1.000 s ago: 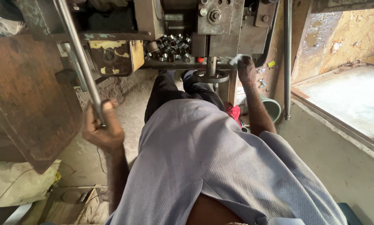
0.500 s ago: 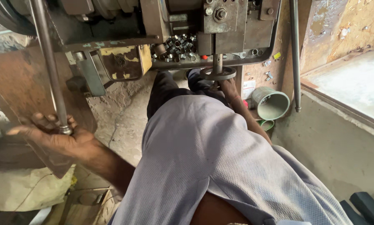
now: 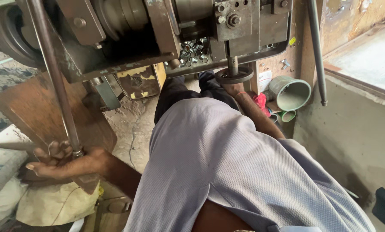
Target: The person operates a manual metal press in a workshop. They repeatedly pull a lever to activate the press, which forms small metal pieces that accumulate in a tray. The person occasionally uses a red-handled tool to adjust or clear the press mechanism.
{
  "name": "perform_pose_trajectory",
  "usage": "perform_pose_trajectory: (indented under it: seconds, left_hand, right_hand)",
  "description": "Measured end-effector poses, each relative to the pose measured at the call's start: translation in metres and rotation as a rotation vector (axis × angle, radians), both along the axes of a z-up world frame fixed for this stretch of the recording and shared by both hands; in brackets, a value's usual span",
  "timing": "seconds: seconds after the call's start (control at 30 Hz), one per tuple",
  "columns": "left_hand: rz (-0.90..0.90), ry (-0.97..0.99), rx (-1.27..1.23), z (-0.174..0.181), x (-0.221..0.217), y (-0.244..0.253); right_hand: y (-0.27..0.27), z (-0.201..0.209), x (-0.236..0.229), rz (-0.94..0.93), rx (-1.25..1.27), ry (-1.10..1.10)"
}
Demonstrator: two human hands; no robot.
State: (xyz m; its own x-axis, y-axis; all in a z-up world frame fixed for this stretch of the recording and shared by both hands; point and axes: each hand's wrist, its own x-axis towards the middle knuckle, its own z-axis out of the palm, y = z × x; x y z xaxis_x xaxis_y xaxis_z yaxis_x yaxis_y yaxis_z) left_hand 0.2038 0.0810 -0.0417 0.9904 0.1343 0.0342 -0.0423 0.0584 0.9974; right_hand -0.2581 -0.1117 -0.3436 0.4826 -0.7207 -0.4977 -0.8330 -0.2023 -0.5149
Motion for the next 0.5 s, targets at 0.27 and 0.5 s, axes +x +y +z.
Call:
perform_pose_trajectory:
  seconds: [0.27, 0.5]
  left_hand:
    - [0.19, 0.015, 0.019, 0.015, 0.037, -0.026]
    - [0.212, -0.008, -0.001, -0.002, 0.072, -0.009]
  right_hand:
    - [0.008, 0.046, 0.04, -0.256, 0.48, -0.087]
    - [0.0, 0.093, 0.057, -0.433, 0.704, -0.199]
